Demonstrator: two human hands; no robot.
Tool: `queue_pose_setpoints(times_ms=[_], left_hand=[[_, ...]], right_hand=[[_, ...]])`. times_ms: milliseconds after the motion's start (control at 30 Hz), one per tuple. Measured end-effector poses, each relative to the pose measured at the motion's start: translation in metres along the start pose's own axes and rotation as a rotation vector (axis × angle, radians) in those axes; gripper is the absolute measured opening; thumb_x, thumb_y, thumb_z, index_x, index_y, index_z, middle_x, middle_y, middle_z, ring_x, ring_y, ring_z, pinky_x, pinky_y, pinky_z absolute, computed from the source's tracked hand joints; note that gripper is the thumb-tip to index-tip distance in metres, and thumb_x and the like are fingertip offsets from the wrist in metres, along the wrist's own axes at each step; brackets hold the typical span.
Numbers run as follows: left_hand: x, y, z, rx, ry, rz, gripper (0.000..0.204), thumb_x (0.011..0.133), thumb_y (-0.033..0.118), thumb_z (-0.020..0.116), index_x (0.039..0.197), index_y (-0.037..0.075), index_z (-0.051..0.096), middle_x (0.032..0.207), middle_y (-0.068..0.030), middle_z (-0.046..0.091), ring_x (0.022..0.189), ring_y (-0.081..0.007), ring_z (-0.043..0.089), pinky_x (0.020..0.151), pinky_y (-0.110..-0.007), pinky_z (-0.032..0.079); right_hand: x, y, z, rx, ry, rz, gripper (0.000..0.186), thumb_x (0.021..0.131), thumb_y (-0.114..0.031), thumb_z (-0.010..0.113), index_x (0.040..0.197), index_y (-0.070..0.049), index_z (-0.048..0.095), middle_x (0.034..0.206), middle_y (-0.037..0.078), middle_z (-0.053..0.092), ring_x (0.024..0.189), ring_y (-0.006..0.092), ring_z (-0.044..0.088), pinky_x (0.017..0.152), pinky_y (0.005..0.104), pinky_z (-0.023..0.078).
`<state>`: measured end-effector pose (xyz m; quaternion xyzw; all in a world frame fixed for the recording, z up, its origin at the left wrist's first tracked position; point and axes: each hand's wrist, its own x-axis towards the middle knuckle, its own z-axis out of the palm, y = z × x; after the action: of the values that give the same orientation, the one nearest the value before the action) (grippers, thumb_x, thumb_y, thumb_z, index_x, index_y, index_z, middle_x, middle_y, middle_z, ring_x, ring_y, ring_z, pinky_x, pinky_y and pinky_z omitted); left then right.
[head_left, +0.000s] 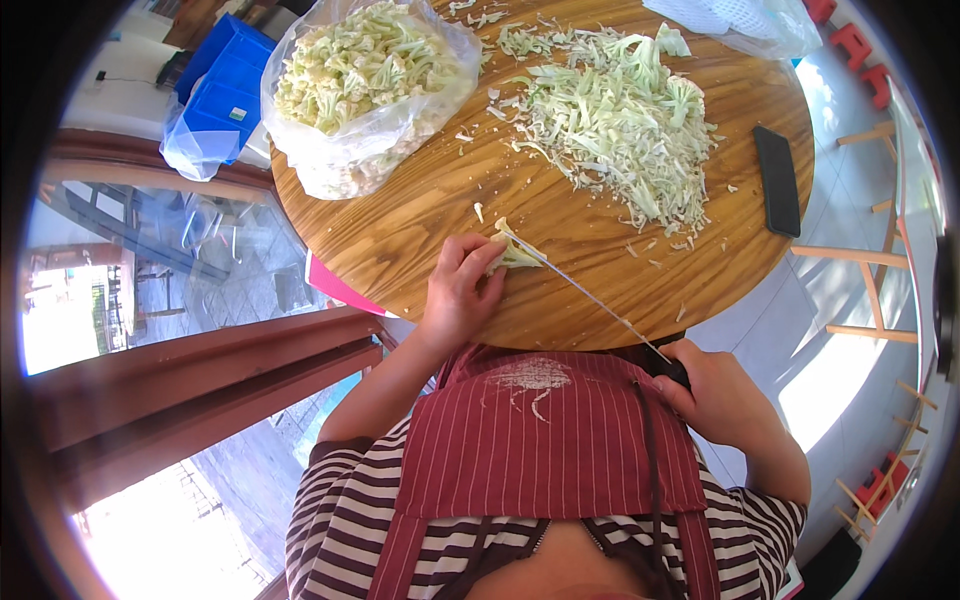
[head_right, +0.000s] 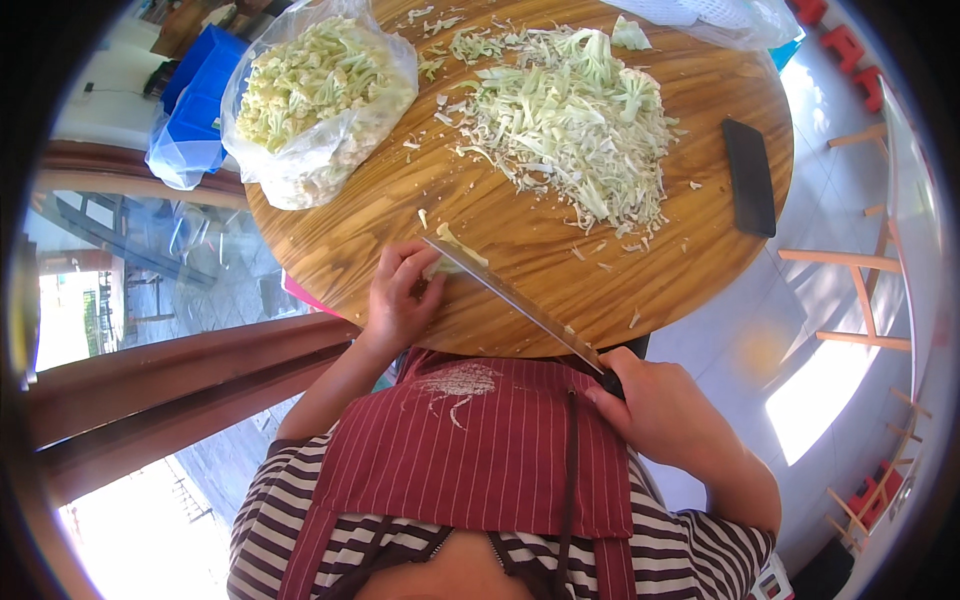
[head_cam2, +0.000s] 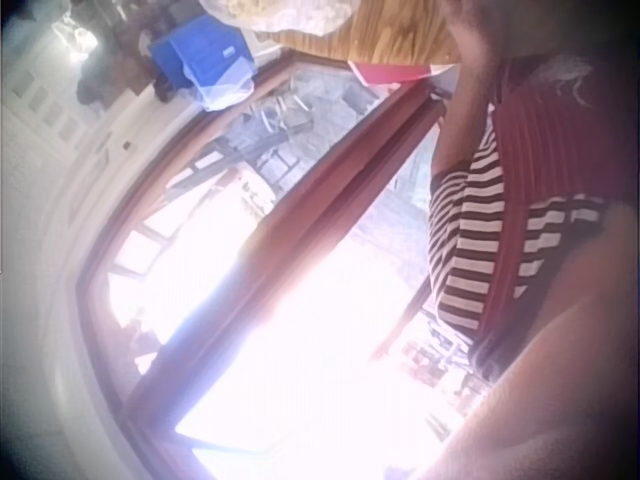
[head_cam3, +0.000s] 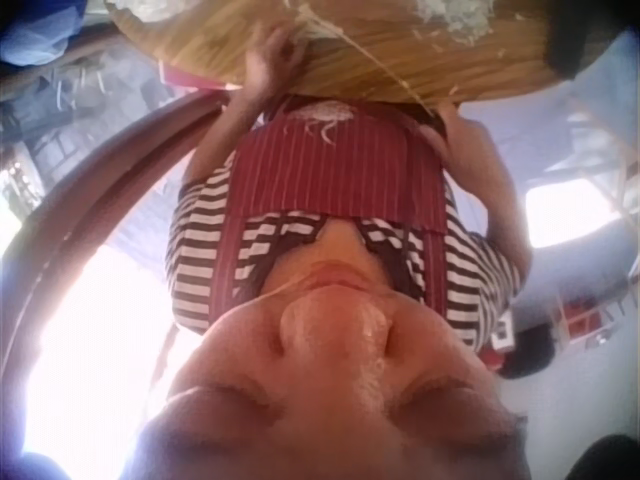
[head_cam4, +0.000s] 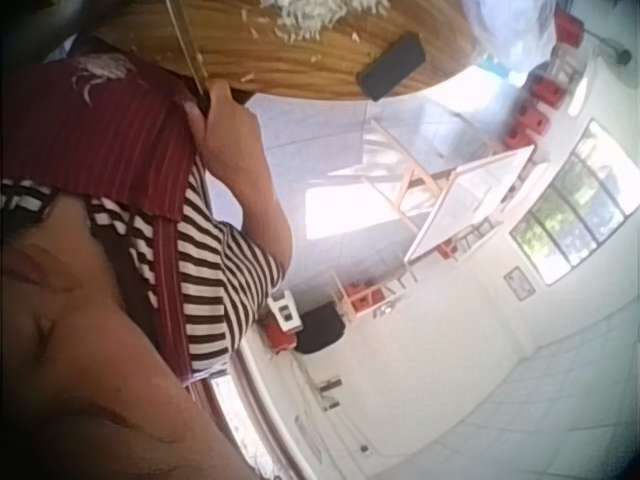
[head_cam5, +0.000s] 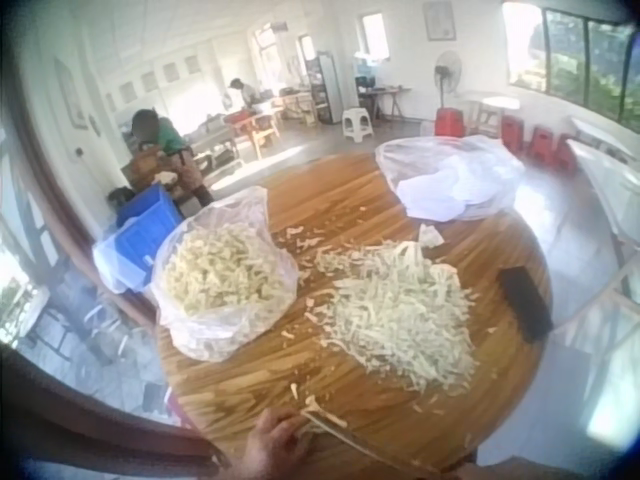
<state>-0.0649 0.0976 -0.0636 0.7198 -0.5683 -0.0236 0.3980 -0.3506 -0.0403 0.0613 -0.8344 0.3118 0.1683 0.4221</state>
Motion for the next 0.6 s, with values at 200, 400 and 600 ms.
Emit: queue_pose_setpoints(times_ms=[200,400,600], left_hand=[[0.000,0.001,0.007,-0.024,0.067,-0.021,0.036,0.073,0.000,0.074,0.106,0.004,0.063,0.101,-0.0128,0.060,0.077,-0.0248,0.060,0.064,-0.033,0.052],[0.015,0.021,-0.018,0.039,-0.103,-0.174,0.032,0.076,0.007,0.074,0.106,0.004,0.063,0.093,-0.0099,0.064,0.068,-0.0195,0.059,0.060,-0.031,0.050],[0.029,0.007,-0.010,0.179,-0.132,-0.071,0.039,0.079,0.018,0.075,0.112,0.004,0.059,0.101,-0.0129,0.063,0.077,-0.0263,0.064,0.068,-0.036,0.053]], right_hand=[[-0.005,0.005,0.002,-0.008,-0.036,0.002,0.036,0.092,-0.031,0.060,0.111,-0.001,0.054,0.079,0.023,0.064,0.078,0.0429,0.062,0.070,0.0489,0.048],[-0.001,0.016,0.003,0.022,-0.038,0.023,0.037,0.092,-0.030,0.060,0.112,0.000,0.054,0.081,0.024,0.065,0.080,0.0441,0.062,0.071,0.0491,0.048],[0.006,0.019,0.007,0.036,-0.035,-0.007,0.038,0.092,-0.031,0.059,0.112,0.001,0.053,0.083,0.027,0.064,0.082,0.0460,0.061,0.071,0.0505,0.047]])
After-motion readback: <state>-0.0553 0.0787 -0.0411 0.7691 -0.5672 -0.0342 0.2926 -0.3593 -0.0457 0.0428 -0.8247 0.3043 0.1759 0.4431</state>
